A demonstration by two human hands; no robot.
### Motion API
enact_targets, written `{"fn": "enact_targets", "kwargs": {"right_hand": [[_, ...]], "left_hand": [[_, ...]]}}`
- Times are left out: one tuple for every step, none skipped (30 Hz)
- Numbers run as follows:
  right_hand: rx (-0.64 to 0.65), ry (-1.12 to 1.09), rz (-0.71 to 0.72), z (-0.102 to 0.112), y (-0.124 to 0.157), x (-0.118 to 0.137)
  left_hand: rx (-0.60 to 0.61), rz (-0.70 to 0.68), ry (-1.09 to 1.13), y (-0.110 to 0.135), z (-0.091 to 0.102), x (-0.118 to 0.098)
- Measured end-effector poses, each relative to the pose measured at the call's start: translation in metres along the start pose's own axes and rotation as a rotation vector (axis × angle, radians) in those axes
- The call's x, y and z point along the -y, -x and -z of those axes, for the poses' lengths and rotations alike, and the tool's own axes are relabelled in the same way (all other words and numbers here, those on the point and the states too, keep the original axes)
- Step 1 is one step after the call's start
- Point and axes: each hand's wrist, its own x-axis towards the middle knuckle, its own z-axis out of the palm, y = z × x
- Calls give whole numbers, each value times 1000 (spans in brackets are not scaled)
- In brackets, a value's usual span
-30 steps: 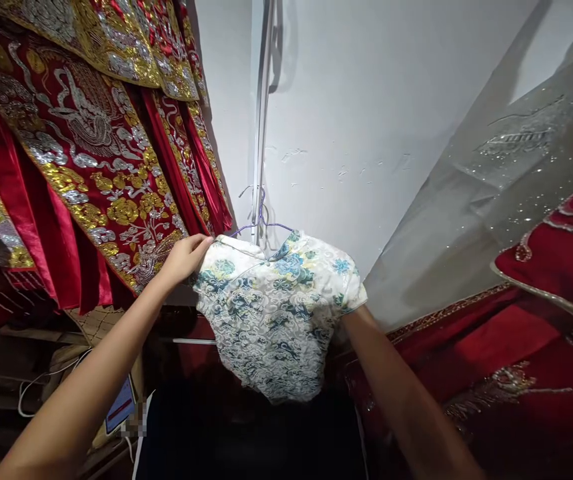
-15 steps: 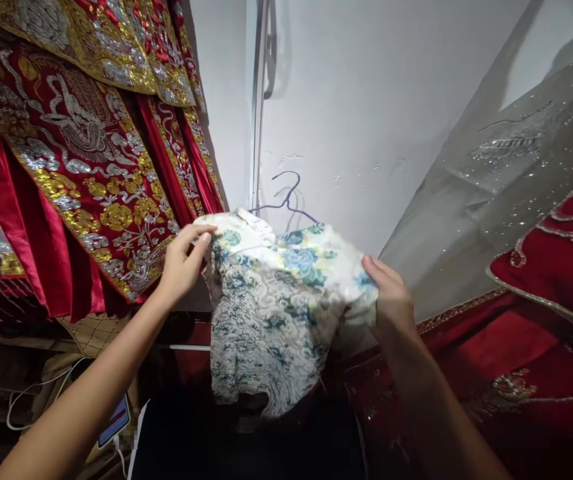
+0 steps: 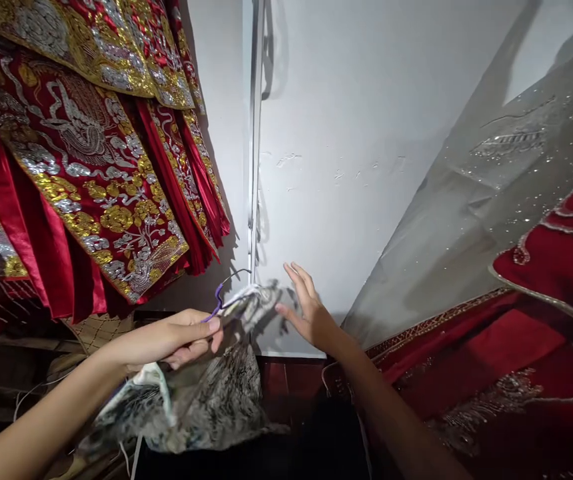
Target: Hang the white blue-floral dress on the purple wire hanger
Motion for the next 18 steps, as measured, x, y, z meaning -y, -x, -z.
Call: {"fn": "enact_targets", "kwargs": {"right_hand": [[-4,18,-15,-3,-4,-8],[36,6,-30,-4,-7,-13],[97,-31,-49,-4,-9,-15],[163,-88,-79,-2,-11,-16],[223,-156,-121,1,-13,-16],[255,-233,-168,5,-15,-14],[256,-311,-209,10,-19,-13],[220,-384,-237,15,-24,-11],[155,-449,-253,19,-30,-9],[67,-503,-256,24,-38,-7],[-26,-546,-249,28,-47,-5],[-101,-583,-240,31,-55,-4],[-154,-618,-229,33,-63,-2],[-189,-654,-219,34,-70,-1],[-209,-685,-212,34,-74,0],[-233,-700,-207,33,-77,1],[-269,-695,-204,31,-78,1],[-311,-678,-202,28,-77,2]], "left_hand": [[-35,-39,-123,4,5,-5],[-92,-92,-236,7,11,-9],[-167,-145,-339,9,18,-12],[-263,-195,-437,10,25,-15],[-383,-250,-535,10,33,-17],[-525,-315,-634,10,39,-18],[-680,-391,-730,10,44,-18],[-836,-478,-809,10,47,-17],[-969,-566,-862,9,48,-16],[-1061,-646,-885,8,45,-13],[-1099,-704,-883,6,40,-10],[-1088,-730,-866,3,33,-6],[-1036,-717,-839,-3,26,-1],[-954,-669,-814,-10,18,5],[-858,-600,-795,-19,12,12],[-766,-524,-782,-29,7,19],[-689,-455,-778,-41,4,28],[-633,-399,-782,-52,3,36]]}}
